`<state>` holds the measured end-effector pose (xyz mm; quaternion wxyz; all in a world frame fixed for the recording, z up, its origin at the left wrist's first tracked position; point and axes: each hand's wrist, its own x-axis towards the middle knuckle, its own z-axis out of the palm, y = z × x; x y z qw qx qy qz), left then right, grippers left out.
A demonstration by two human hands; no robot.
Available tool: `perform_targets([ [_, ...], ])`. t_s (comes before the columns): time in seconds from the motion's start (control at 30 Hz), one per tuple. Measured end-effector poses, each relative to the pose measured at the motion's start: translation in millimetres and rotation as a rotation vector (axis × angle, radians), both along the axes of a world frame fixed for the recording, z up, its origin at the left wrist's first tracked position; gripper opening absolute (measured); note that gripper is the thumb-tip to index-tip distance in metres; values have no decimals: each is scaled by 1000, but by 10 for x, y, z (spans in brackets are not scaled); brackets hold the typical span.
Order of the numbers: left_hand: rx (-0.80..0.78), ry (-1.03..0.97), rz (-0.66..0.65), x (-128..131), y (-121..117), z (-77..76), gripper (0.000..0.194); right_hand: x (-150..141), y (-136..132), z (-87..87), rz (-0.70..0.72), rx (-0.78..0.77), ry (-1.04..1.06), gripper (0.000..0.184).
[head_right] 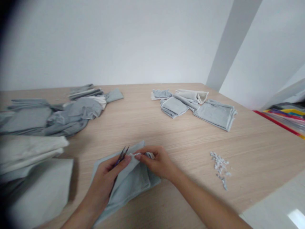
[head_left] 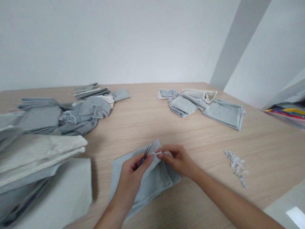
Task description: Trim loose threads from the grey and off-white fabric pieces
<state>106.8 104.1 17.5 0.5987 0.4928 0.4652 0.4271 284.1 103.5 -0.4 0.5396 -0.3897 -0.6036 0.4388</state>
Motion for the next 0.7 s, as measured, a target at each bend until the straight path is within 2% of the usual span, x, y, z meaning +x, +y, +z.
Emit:
perform_targets([
  [0.43,59,47,-33,24,-14,-17,32,-11,2,-92,55,-54,163,13],
  [0.6,80,85,-30,19,-14,-35,35,-27,-18,-28,67,-150,187,14],
  [0.7,92,119,-60,12,-18,-20,37,-33,-42,32,97,-217,272,16],
])
